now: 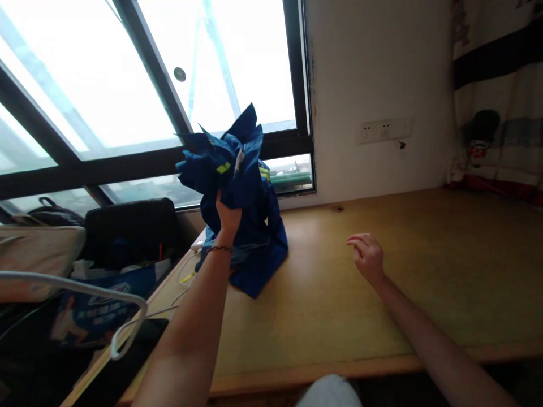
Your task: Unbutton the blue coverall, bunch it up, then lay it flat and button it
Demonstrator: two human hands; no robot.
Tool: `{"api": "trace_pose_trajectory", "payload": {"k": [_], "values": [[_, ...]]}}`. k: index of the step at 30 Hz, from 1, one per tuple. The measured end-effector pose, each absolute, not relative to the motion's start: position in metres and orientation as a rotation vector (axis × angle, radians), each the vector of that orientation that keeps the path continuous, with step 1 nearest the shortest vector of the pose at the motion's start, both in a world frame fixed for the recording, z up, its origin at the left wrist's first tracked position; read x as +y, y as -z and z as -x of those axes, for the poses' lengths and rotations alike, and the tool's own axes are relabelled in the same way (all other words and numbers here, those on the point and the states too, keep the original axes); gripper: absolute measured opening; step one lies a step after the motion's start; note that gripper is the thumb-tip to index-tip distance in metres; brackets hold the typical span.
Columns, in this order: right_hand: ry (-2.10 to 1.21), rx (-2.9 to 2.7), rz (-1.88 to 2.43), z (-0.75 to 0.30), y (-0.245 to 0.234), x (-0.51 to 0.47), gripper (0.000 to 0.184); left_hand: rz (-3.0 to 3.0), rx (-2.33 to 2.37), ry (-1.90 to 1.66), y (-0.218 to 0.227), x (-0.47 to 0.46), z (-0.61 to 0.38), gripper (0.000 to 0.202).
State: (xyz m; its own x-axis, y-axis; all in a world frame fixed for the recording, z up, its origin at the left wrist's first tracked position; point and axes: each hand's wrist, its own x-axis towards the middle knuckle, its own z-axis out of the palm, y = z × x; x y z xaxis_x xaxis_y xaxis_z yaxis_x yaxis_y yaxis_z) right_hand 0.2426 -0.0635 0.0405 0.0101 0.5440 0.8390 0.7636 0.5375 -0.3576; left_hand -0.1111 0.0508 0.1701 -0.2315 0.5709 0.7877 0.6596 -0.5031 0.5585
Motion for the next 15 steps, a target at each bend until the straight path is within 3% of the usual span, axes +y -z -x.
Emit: {"api": "trace_pose_trajectory", "payload": {"k": [2, 7, 11, 15], "values": [[0.163, -1.717, 1.189, -0.241, -0.016, -0.055, 0.026, 2.004, -1.553, 1.778, -0.129, 0.045, 0.122, 0.037], [-0.060, -1.721, 1.333, -0.247, 0.013, -0.044, 0.026, 1.984, -2.250, 1.210, -0.035, 0.028, 0.133, 0.033], [-0.167, -1.636, 1.435, -0.258, 0.017, -0.040, 0.027, 1.921, -2.193, 1.028, -0.017, 0.019, 0.124, 0.047], [-0.227, -1.629, 1.476, -0.260, 0.019, -0.039, 0.027, 1.880, -1.947, 1.086, -0.016, -0.004, 0.110, 0.069]]}}
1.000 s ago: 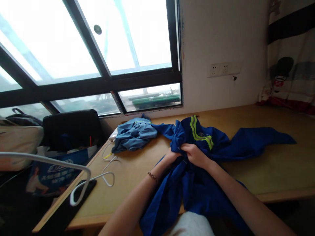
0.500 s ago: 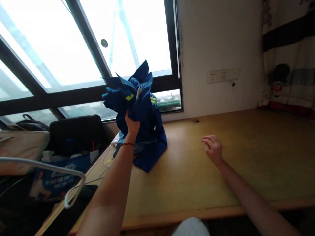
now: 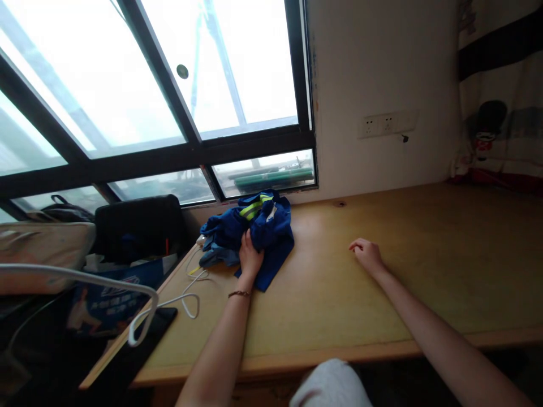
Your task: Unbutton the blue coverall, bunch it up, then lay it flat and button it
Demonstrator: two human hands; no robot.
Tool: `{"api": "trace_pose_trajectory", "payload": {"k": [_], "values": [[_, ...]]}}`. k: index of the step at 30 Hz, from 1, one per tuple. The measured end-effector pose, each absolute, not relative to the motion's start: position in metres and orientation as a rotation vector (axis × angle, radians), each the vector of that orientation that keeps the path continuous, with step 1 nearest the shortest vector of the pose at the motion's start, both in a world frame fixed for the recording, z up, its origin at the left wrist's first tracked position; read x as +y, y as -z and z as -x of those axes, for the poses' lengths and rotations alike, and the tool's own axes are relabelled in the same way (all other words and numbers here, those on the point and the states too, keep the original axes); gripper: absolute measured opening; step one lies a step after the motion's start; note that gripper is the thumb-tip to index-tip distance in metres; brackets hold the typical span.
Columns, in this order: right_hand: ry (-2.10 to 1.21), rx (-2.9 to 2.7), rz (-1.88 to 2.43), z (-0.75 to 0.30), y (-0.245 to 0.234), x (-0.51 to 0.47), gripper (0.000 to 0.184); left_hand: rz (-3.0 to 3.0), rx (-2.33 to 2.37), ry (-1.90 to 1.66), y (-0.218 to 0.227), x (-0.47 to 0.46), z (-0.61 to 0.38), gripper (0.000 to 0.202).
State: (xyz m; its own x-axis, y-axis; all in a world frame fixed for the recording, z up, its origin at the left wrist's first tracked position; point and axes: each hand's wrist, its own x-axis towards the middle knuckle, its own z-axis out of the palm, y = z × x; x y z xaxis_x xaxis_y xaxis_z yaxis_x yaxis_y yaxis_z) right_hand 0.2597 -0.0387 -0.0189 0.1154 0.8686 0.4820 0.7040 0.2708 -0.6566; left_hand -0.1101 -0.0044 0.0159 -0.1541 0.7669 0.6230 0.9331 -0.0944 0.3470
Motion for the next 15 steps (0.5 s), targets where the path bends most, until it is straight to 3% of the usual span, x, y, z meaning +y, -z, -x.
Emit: {"api": "trace_pose_trajectory", "payload": {"k": [5, 10, 15], "values": [[-0.259, -1.690, 1.462, -0.250, 0.017, -0.044, 0.026, 1.798, -1.754, 1.116, -0.026, -0.038, 0.080, 0.067], [-0.249, -1.828, 1.393, -0.242, 0.012, -0.049, 0.025, 2.329, -1.230, 0.934, -0.035, -0.057, 0.038, 0.042], [-0.260, -1.837, 1.413, -0.243, 0.014, -0.047, 0.025, 2.840, -0.715, 0.691, -0.026, -0.076, 0.000, 0.034]]}}
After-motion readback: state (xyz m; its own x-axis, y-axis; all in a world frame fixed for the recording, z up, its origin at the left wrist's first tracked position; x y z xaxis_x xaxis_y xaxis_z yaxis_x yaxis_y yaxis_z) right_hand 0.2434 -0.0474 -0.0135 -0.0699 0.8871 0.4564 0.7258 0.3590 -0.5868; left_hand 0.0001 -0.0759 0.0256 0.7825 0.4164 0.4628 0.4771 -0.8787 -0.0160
